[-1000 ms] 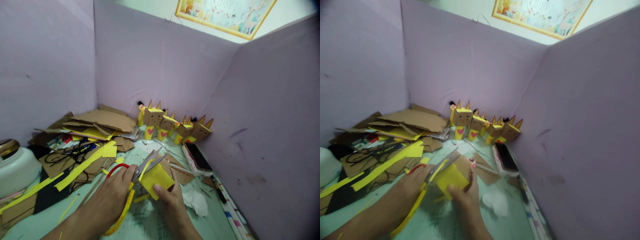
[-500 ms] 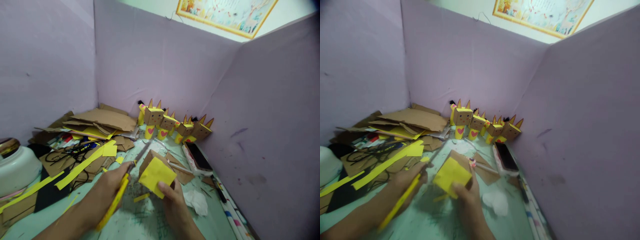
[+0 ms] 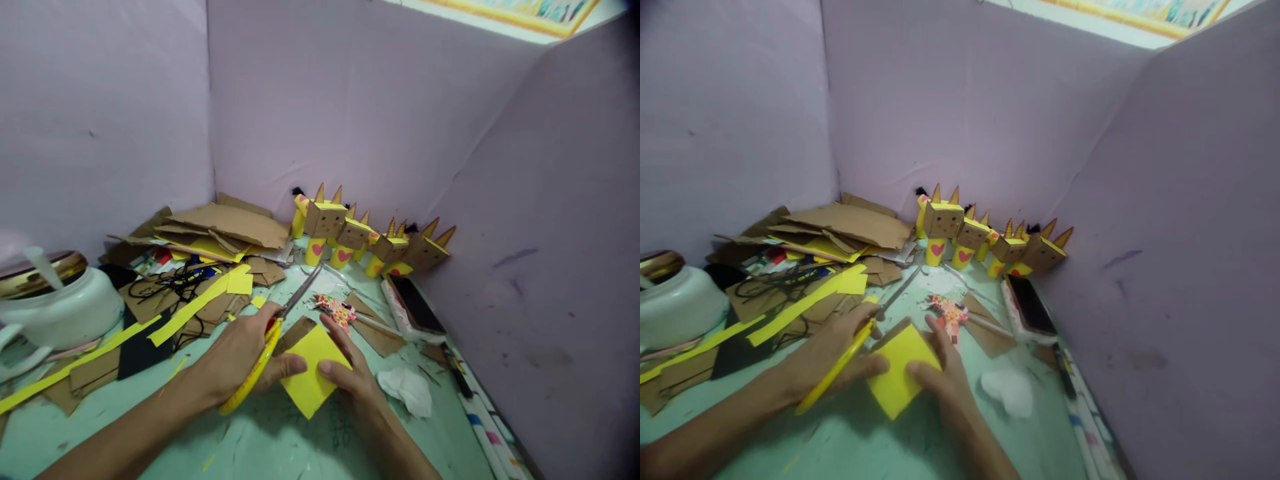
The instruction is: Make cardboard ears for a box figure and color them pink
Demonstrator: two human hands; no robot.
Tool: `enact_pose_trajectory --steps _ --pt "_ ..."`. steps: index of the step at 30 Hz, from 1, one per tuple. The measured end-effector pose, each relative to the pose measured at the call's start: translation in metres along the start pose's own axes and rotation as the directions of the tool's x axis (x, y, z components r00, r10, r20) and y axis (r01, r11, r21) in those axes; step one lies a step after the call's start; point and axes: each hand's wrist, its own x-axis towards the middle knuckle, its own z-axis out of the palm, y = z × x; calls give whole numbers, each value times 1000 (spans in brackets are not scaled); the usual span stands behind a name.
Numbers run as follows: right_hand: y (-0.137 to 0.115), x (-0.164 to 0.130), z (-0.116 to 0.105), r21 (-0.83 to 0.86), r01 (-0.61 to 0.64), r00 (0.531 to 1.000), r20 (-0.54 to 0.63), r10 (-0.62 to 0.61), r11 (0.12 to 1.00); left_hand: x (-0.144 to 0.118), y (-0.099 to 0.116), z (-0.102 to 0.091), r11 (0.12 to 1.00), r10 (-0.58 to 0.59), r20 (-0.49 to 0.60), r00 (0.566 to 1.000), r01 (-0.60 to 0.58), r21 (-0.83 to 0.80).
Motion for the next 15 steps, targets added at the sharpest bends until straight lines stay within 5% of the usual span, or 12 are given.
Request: enact_pose_trajectory --steps 4,15 --pt "1 2 -4 9 36 999 -20 -36 999 3 -2 4 981 -65 72 995 76 -176" --pt "12 -1 7 157 115 993 -9 -115 981 5 -11 16 885 -135 -67 988 90 -456"
